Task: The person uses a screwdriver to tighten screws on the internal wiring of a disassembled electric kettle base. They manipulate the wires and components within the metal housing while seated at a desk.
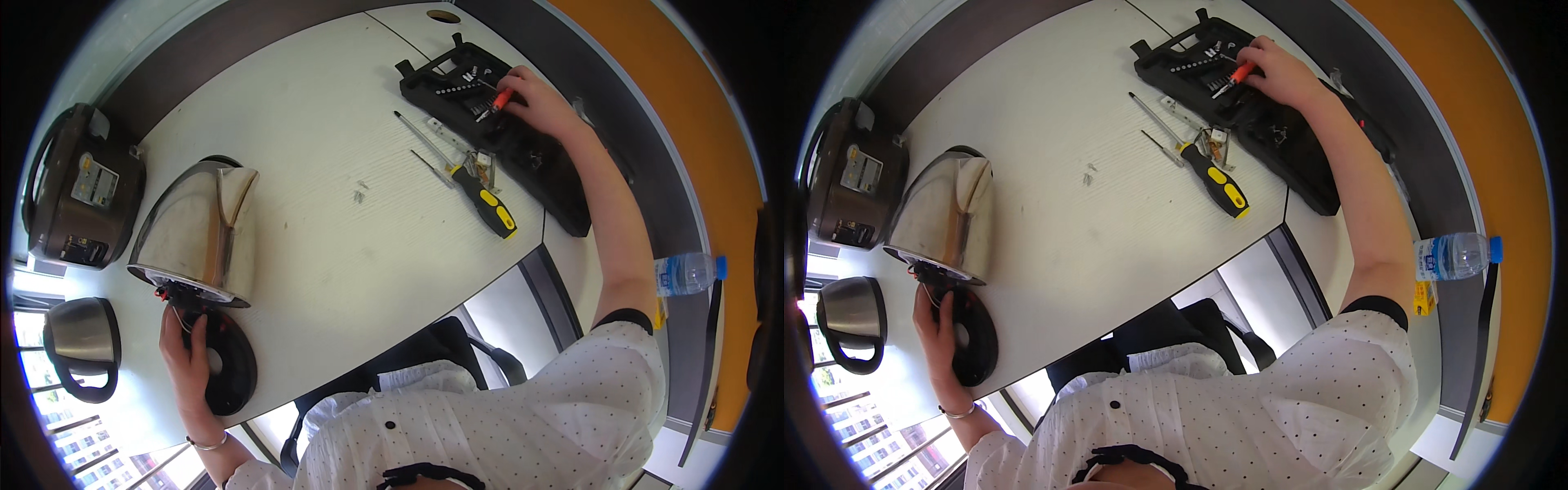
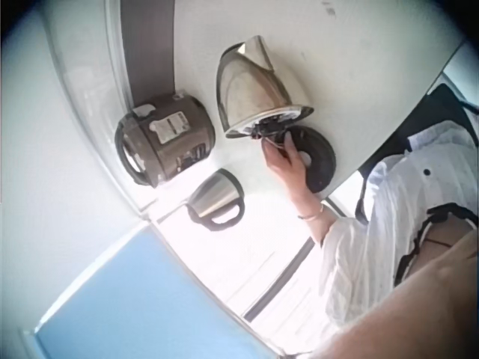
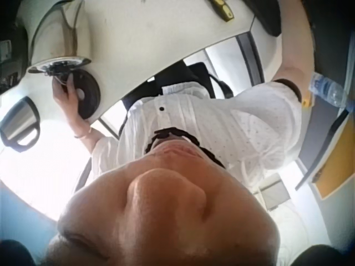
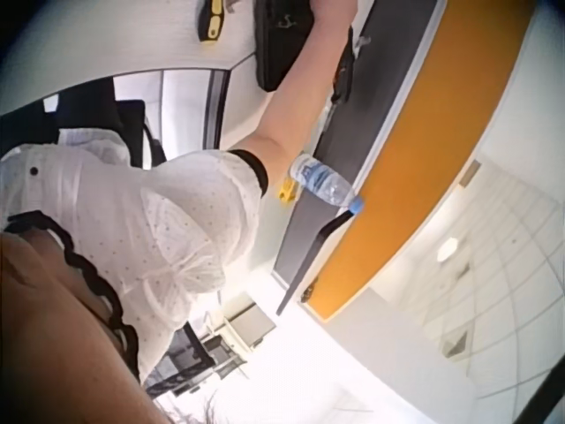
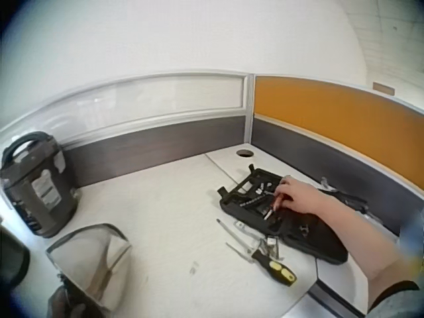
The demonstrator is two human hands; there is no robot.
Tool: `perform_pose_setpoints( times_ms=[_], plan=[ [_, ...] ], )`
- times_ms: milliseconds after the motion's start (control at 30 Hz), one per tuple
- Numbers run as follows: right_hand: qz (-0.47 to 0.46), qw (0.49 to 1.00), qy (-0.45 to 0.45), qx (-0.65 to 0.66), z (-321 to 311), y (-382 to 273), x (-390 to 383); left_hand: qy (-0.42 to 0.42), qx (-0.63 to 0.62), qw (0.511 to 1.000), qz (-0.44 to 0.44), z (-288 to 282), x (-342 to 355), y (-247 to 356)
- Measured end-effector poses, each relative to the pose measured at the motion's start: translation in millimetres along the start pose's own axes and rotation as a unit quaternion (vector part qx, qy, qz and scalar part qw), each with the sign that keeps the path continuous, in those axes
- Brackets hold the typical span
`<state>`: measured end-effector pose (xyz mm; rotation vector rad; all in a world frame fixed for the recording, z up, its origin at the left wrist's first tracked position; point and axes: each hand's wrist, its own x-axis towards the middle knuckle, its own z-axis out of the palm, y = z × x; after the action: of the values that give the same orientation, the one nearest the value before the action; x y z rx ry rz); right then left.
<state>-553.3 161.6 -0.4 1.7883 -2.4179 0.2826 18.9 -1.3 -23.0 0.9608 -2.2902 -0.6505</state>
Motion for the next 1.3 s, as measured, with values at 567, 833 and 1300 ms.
perform_pose_setpoints(
  times_ms=[567,833,1300],
  plan=[
    [0.088,0.973,0.013,0.213,-5.1,7.1,7.6,-0.03,0.014,0.999,-0.028,-4.8,-1.0,-3.1],
    [0.055,0.973,0.022,0.225,-1.5,6.7,6.6,-0.018,-0.016,0.999,-0.027,-2.5,0.5,0.2],
    [0.051,0.99,-0.103,-0.083,-19.6,-24.6,-0.7,-0.015,0.009,1.0,-0.022,-3.6,-1.9,-2.8]
  ],
)
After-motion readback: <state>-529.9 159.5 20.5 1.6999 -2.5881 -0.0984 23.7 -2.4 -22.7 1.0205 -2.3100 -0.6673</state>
